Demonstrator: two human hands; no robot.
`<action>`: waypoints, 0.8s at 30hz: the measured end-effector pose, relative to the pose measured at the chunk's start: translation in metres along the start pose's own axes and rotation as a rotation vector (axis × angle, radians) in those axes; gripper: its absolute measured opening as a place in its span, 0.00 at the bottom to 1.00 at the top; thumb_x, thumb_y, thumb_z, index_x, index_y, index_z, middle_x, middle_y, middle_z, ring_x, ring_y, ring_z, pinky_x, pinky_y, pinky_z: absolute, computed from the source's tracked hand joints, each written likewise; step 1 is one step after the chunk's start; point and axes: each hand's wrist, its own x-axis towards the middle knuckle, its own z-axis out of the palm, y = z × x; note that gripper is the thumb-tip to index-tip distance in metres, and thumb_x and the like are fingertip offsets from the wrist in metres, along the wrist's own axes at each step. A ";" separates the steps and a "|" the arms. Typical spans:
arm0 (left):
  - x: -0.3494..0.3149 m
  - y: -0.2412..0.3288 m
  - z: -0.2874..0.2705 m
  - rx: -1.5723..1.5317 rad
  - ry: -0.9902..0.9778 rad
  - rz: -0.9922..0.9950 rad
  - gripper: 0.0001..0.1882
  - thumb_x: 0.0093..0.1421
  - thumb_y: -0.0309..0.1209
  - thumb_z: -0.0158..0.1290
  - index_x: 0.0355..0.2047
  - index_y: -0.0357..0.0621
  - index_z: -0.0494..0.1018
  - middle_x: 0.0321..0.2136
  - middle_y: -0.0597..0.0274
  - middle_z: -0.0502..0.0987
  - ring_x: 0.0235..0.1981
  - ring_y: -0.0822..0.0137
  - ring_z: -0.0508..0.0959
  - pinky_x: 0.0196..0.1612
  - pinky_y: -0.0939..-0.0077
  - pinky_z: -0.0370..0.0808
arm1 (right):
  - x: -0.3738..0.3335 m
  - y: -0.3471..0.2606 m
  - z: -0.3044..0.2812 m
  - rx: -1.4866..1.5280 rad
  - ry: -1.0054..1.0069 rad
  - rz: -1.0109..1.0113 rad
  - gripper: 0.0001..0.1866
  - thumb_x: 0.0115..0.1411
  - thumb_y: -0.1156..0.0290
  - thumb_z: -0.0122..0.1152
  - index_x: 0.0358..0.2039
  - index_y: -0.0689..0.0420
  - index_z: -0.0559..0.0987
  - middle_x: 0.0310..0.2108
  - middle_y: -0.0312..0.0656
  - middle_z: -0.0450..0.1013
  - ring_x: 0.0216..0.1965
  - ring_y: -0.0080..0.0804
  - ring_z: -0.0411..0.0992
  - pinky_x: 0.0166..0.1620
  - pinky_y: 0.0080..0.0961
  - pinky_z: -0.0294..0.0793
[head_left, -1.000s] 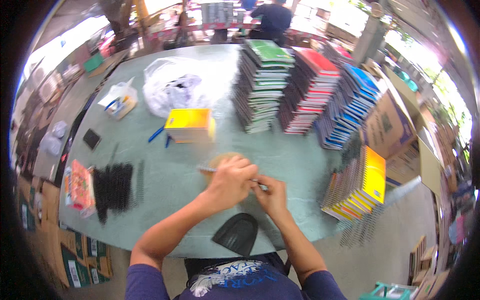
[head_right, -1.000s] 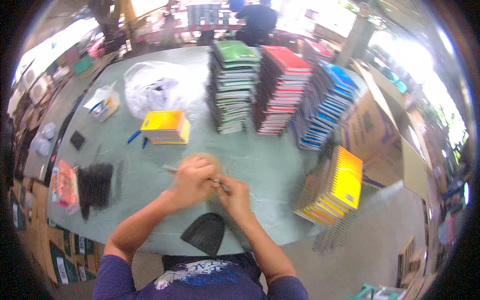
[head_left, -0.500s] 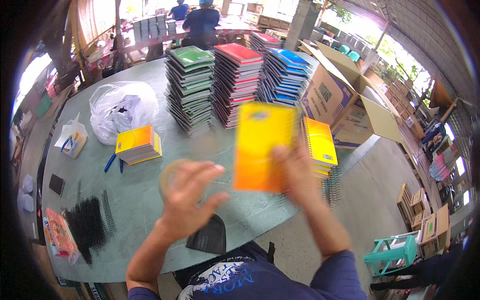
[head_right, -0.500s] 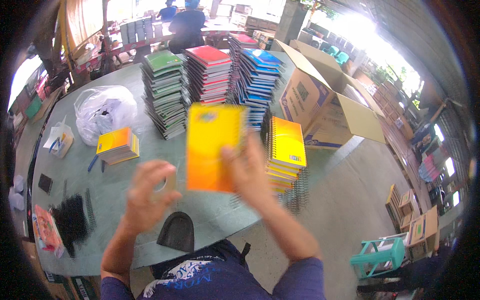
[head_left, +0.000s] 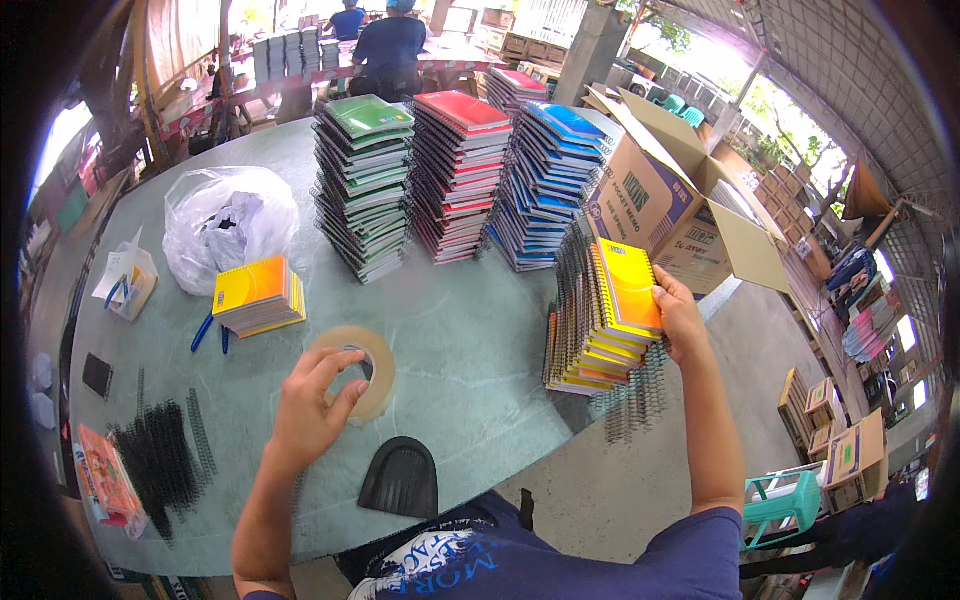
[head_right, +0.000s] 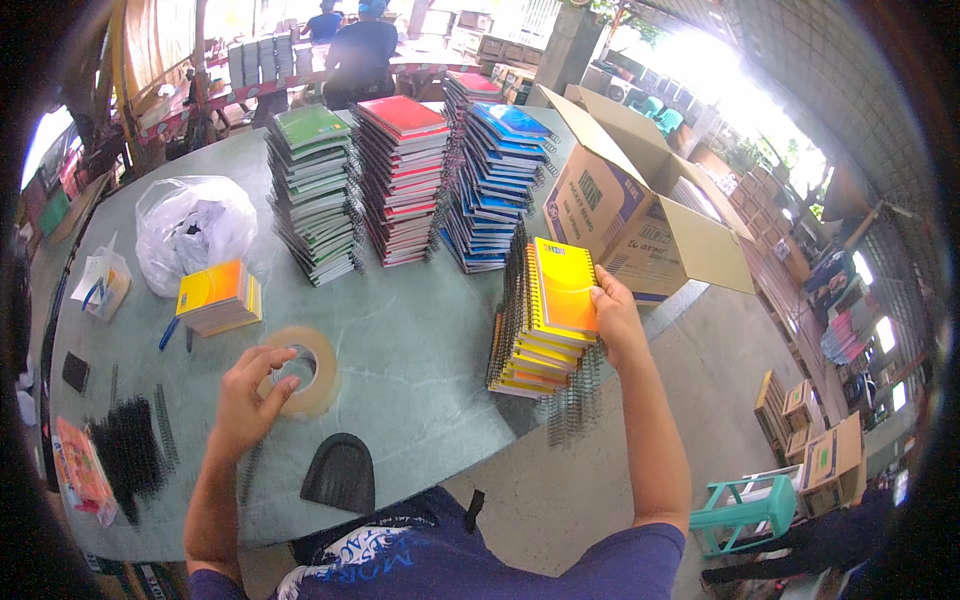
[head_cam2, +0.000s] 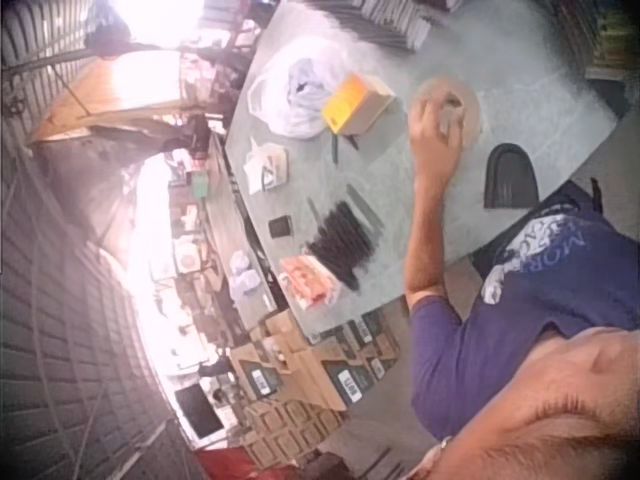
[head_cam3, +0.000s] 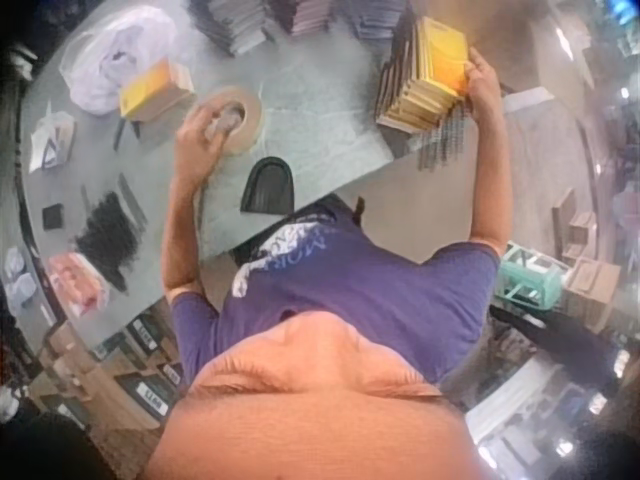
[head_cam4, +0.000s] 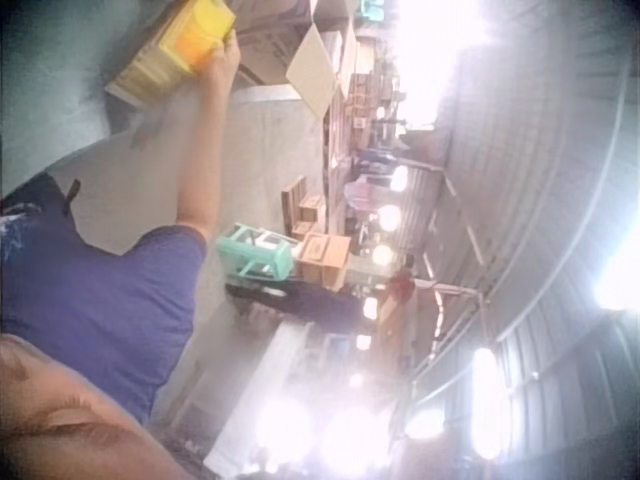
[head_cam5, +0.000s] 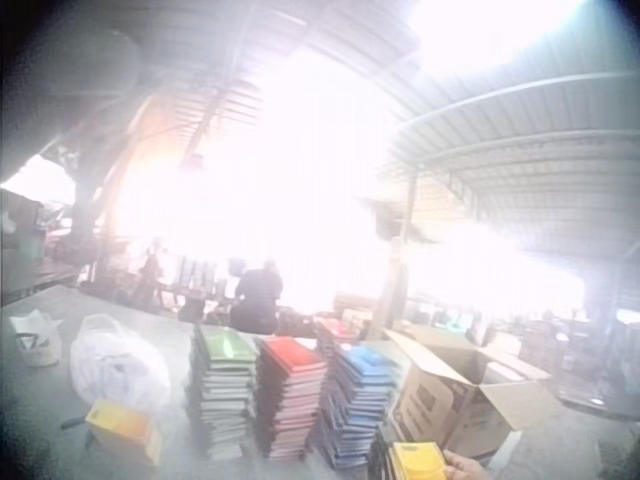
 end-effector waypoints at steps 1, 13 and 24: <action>0.000 -0.002 0.002 0.026 0.001 0.032 0.16 0.49 0.26 0.58 0.40 0.40 0.74 0.38 0.49 0.75 0.41 0.53 0.74 0.45 0.66 0.70 | 0.001 0.001 -0.002 -0.056 -0.007 -0.022 0.26 0.62 0.74 0.42 0.60 0.67 0.56 0.57 0.46 0.62 0.57 0.33 0.61 0.60 0.24 0.55; 0.035 -0.176 -0.081 1.008 0.355 0.045 0.17 0.49 0.32 0.56 0.41 0.41 0.75 0.37 0.55 0.78 0.44 0.57 0.73 0.50 0.63 0.65 | -0.144 -0.053 0.027 -0.587 0.241 -0.891 0.23 0.62 0.69 0.45 0.57 0.65 0.63 0.60 0.55 0.57 0.61 0.44 0.56 0.63 0.38 0.51; -0.002 -0.076 -0.034 0.184 0.351 -0.120 0.11 0.51 0.22 0.53 0.36 0.35 0.76 0.30 0.53 0.79 0.32 0.58 0.78 0.37 0.69 0.73 | -0.086 0.052 0.247 0.238 -0.249 -0.325 0.18 0.57 0.72 0.57 0.47 0.63 0.74 0.42 0.46 0.75 0.47 0.36 0.72 0.54 0.30 0.65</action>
